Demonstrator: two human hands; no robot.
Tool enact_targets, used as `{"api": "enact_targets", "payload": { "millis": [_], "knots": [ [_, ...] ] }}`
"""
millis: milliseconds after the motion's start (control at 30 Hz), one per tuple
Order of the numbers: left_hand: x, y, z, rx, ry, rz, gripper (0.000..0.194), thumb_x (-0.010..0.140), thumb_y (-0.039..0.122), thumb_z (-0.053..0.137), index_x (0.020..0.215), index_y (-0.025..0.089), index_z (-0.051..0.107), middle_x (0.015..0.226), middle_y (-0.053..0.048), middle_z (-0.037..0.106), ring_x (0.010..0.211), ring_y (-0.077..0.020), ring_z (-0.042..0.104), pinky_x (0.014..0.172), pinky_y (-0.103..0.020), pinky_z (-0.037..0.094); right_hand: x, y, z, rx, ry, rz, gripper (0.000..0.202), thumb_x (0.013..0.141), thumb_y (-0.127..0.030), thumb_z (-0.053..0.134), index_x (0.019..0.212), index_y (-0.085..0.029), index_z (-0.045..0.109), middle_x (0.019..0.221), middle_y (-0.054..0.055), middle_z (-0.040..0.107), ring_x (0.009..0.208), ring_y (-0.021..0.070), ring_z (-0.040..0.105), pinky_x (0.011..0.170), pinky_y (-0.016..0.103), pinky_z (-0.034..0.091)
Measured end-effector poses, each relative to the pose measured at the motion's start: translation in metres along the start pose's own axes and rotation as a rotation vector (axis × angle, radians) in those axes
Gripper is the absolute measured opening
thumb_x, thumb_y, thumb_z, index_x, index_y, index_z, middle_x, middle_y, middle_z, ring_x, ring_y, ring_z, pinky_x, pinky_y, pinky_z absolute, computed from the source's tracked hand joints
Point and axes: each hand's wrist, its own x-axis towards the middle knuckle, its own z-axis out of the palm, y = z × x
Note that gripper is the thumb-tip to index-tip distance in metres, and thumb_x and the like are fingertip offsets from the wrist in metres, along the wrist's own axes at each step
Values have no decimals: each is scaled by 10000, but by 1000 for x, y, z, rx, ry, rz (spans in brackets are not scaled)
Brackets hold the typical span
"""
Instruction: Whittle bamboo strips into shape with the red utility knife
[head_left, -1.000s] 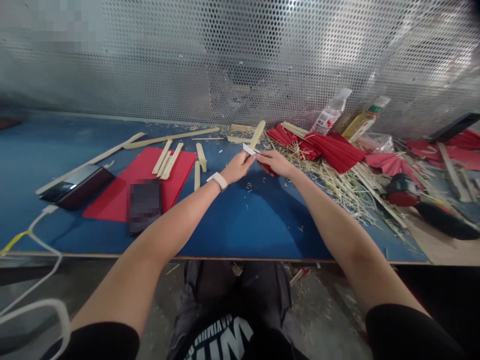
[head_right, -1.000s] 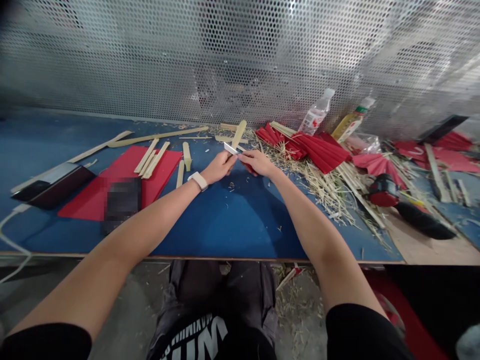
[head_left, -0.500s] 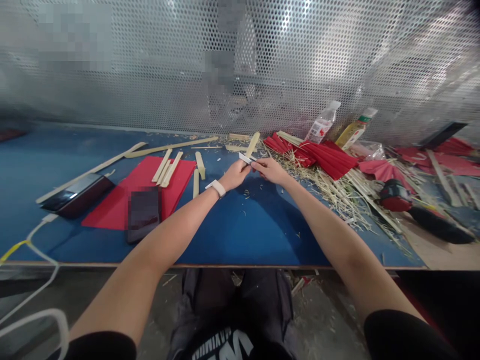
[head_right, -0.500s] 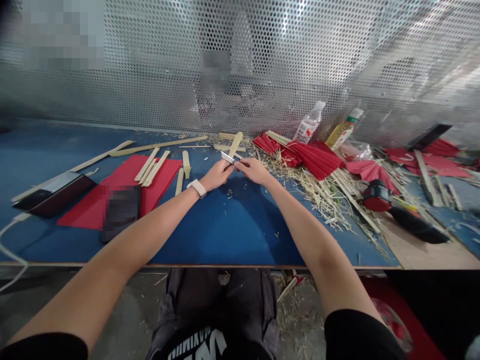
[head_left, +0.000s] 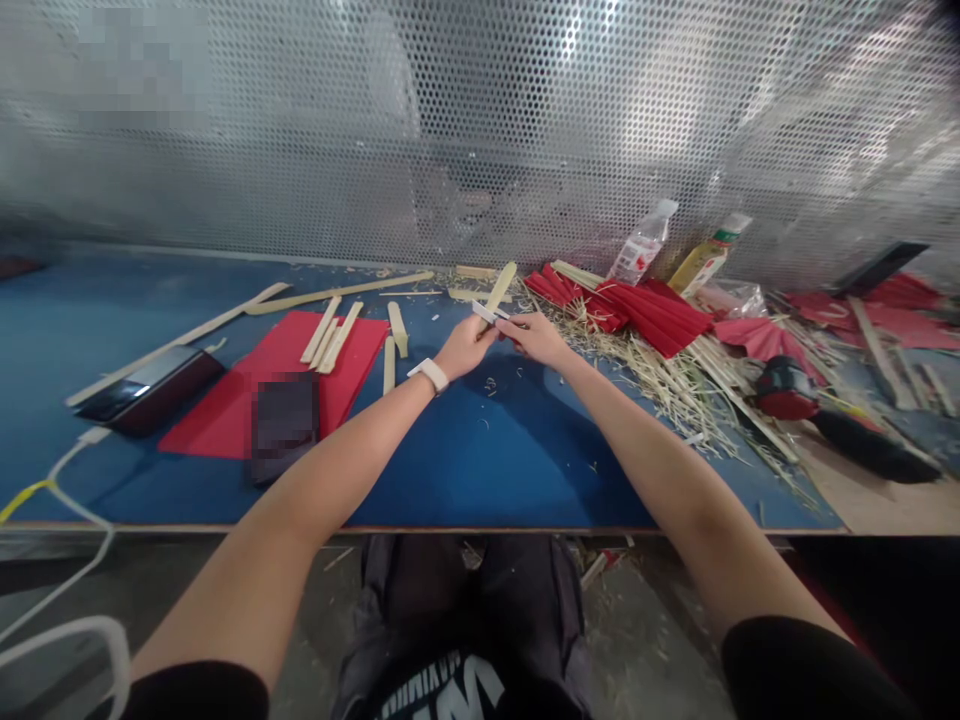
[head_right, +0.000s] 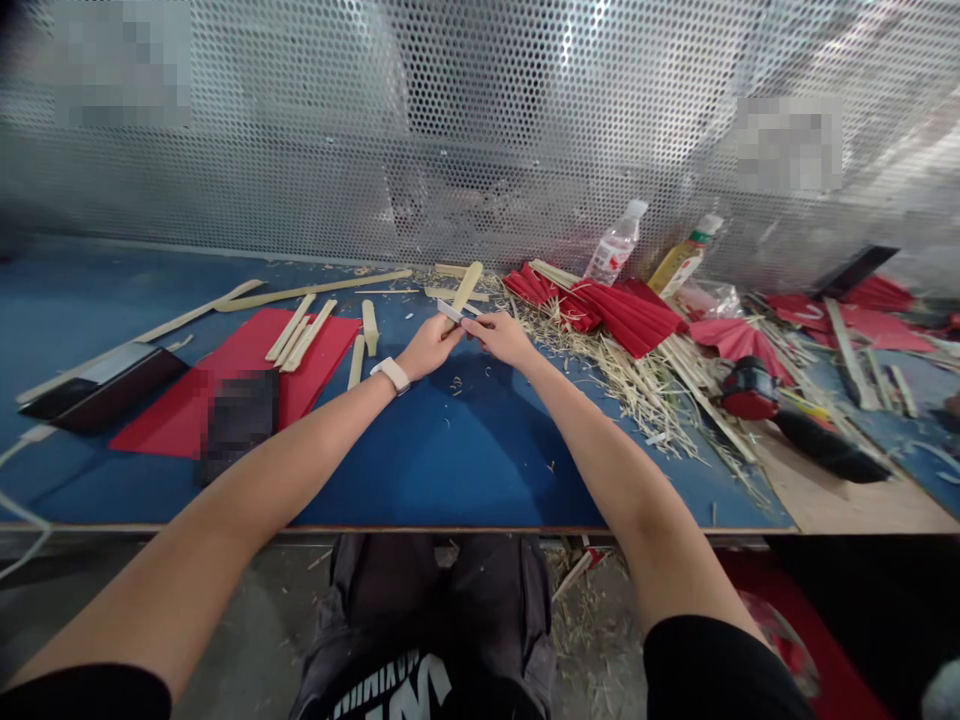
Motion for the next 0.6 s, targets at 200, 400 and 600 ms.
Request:
{"api": "enact_targets", "payload": {
  "millis": [200,400,600],
  "knots": [
    [1,-4,0,29,34,-1,229,1099,345,685,932,205,615,869,-70,736,764,-207,674,761,-351,545,1,3,5,-70,65,-12,527,1033,-684,617,829,-213,734,547,-24,495,561,151,508,570,292,389],
    [0,-3,0,41,61,14,224,1104,377,678,974,199,636,897,-76,748,805,-210,680,791,-351,551,3,6,9,-99,119,-11,634,1029,-805,597,867,-213,755,572,-4,538,607,169,548,580,297,394],
    [-2,-1,0,78,101,46,271,1113,422,668,942,214,637,842,-61,713,731,-206,630,725,-356,517,4,6,9,-104,132,-8,665,1036,-832,575,909,-211,776,569,-6,537,599,176,554,572,303,398]
  ]
}}
